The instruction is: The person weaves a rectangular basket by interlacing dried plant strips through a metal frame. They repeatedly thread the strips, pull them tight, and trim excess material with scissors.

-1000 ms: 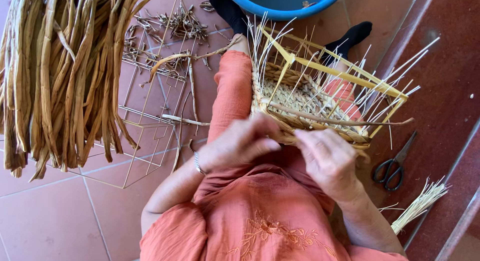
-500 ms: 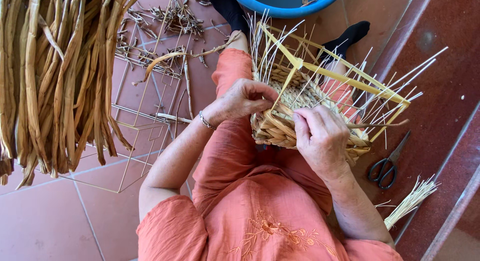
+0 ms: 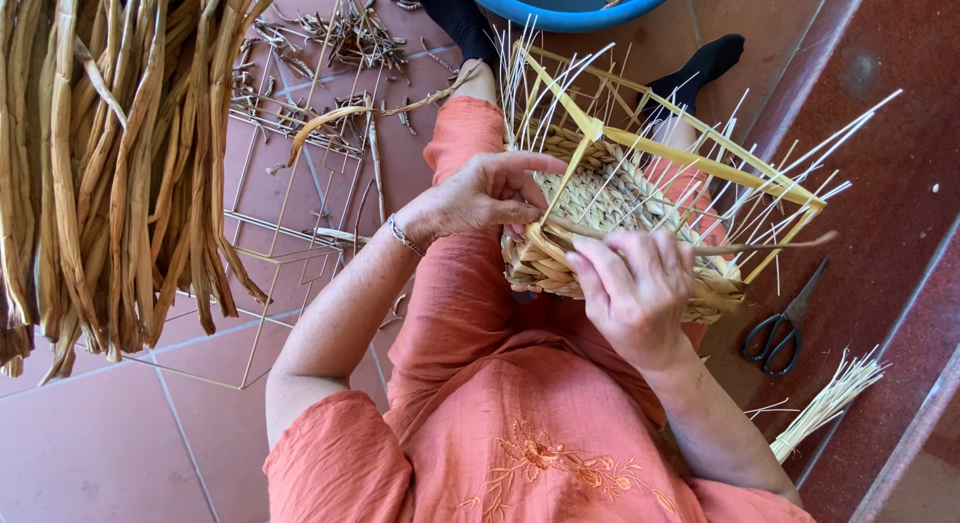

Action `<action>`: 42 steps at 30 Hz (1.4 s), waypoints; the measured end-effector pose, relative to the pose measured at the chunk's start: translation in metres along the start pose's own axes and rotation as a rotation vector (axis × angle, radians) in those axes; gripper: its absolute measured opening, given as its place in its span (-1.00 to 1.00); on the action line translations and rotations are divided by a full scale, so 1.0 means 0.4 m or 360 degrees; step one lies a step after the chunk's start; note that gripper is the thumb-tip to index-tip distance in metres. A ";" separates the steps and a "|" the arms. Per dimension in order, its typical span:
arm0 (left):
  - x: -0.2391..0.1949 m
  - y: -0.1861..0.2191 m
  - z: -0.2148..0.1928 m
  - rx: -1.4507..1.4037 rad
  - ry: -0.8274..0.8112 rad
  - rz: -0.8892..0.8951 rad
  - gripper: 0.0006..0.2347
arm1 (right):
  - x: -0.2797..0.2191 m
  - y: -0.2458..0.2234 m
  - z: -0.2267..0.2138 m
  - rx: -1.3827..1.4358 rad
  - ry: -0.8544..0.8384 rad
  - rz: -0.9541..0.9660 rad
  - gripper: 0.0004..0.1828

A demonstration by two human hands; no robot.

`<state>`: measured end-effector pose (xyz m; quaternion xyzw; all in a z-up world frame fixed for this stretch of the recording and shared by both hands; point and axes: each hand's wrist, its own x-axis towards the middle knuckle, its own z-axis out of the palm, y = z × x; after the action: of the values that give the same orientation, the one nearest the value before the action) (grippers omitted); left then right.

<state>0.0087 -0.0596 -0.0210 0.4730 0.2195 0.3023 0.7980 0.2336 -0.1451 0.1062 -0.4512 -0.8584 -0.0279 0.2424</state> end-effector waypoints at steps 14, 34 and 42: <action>-0.046 0.070 0.059 0.1071 0.0012 0.0568 -0.87 | -0.018 0.062 -0.022 0.0286 -0.0321 0.0081 -0.84; -0.044 0.097 0.215 0.2074 0.0946 0.0894 -0.54 | 0.009 0.239 -0.099 0.0654 -0.0942 0.0780 -0.77; 0.007 0.128 0.242 0.1685 0.0594 0.0368 -0.44 | 0.039 0.195 -0.176 0.0193 -0.0515 0.0348 -0.78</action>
<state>0.0582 -0.0988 0.0684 0.7676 0.4251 0.3148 0.3618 0.3153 -0.1059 0.1616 -0.5250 -0.8321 0.1231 0.1298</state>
